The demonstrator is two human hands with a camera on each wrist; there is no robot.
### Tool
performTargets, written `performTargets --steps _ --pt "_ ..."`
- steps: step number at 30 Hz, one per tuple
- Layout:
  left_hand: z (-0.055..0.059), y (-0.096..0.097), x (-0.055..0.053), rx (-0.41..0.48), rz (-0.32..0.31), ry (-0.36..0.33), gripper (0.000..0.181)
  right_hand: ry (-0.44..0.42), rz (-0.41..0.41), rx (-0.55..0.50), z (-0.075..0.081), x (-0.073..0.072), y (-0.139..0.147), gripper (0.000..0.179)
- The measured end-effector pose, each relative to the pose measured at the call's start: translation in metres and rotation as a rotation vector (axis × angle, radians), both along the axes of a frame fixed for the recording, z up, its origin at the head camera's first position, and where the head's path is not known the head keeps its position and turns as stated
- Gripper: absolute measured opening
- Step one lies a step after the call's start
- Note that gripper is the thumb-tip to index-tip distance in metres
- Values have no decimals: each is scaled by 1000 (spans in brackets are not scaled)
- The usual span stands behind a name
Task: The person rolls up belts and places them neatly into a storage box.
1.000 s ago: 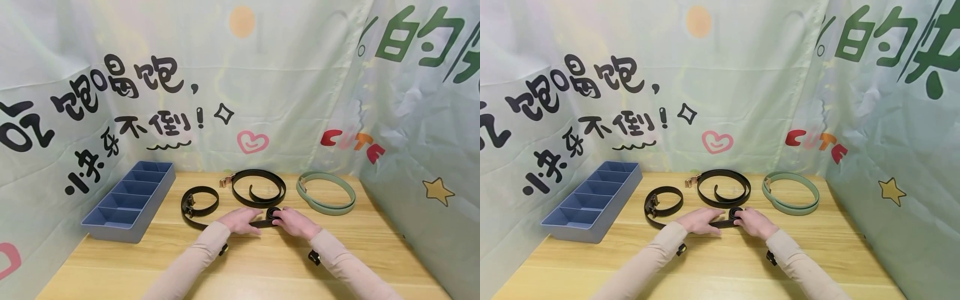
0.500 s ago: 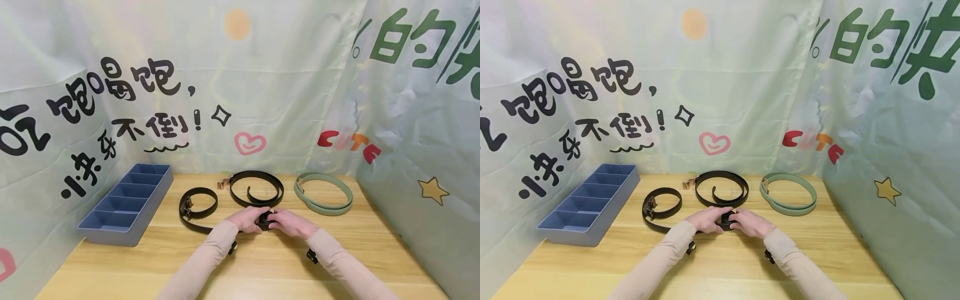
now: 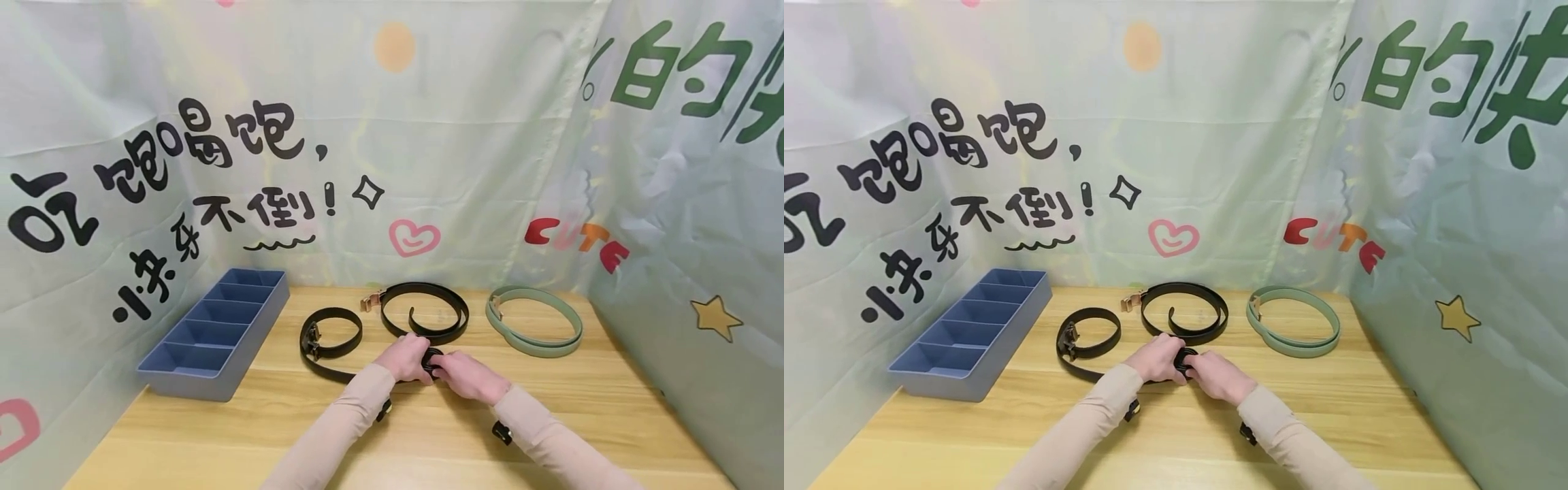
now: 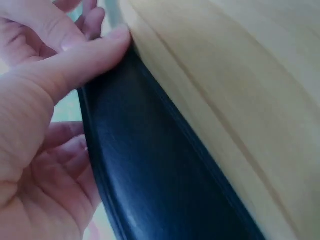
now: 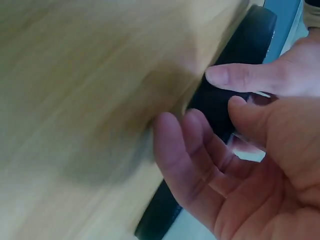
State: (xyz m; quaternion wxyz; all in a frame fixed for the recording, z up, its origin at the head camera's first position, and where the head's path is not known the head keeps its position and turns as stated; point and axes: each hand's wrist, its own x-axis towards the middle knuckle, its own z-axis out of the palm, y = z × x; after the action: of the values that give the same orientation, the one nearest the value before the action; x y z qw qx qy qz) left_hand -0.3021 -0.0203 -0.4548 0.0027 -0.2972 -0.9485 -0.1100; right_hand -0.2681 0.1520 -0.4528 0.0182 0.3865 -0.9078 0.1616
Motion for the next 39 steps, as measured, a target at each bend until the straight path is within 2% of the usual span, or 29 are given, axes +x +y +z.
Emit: performTargets --steps 4,8,10,14,18,21,24,27,31,33,36,39 --pt "1 -6 -1 -16 -37 -61 50 0 36 -1 -2 -4 1 8" --pt "6 -15 -3 -42 -100 -173 78 -3 110 31 -3 -13 8 10" --pt "8 -17 -5 -36 -108 -201 84 -4 136 37 -3 -17 11 12" --pt "10 -15 -8 -16 -117 -157 70 -16 134 42 -3 -19 13 12" --pt "7 -12 -9 -20 -92 -105 57 -44 49 33 -2 -13 6 5" --pt "5 -11 -9 -24 -66 -75 49 -38 -9 49 -2 -9 0 8" --pt "5 -11 -10 -27 -56 -38 46 -17 -27 85 -2 -6 -3 9" --pt "7 -13 -9 -40 -54 -50 57 6 -2 106 -4 -6 -2 8" --pt "11 -17 -9 -66 -86 -164 81 21 59 92 -7 -10 2 7" --pt "13 -19 -10 -82 -106 -203 86 10 74 85 -9 -13 5 8" --pt "14 -19 -12 -78 -142 -193 83 -13 72 86 -9 -15 8 8" --pt "12 -18 -14 -62 -131 -145 72 -39 45 95 -6 -15 4 8"
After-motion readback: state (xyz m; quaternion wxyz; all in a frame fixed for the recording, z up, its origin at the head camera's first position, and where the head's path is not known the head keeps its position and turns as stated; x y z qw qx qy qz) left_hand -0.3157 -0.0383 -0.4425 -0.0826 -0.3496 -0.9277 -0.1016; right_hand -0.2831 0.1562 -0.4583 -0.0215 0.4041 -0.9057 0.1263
